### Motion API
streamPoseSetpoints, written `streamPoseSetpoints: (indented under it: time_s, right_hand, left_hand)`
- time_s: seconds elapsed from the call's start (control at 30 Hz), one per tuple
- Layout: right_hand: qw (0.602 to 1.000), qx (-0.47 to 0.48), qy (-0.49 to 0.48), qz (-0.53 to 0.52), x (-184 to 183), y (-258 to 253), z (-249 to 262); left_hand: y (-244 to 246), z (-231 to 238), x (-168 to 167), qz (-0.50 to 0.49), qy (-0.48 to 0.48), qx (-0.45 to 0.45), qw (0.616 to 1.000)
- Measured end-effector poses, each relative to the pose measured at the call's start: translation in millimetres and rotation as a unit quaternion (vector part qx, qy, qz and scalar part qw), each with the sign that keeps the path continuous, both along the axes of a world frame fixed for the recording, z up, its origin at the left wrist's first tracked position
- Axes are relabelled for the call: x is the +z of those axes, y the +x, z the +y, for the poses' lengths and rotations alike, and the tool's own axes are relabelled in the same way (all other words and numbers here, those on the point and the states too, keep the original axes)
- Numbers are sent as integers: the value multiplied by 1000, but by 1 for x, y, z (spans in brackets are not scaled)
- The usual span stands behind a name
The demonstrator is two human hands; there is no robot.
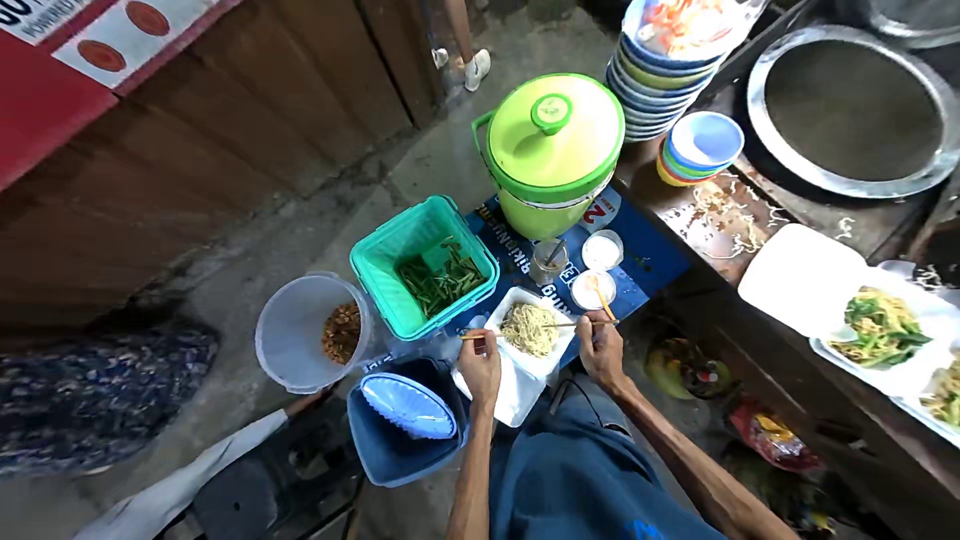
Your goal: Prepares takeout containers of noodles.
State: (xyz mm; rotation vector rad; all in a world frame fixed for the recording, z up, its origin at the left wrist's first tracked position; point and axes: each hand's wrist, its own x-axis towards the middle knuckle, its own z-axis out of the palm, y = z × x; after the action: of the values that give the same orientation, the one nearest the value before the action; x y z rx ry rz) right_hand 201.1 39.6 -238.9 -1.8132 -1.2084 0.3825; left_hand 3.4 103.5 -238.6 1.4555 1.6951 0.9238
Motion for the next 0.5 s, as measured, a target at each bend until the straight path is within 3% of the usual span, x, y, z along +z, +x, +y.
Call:
streamPoseSetpoints:
  time_s: [0.07,0.13,0.23,0.37,0.5]
  right_hand:
    - [996,66,40,-55,13,-1,15]
    - [989,133,18,-56,25,-6,35]
    - [974,186,-117,-62,37,-18,70]
    - [890,208,-389,-116,26,-28,116]
    - [853,221,-450,-142,-1,-32,142]
  left_hand:
    - [-2,3,-7,-31,-38,22,999]
    - [-1,5,-13,-87,-46,61,993]
    - [0,4,-16,-118,-38,97,988]
    - [4,12,-29,-69,-134,136,979]
    - [4,27,-38,18,-226,67,972]
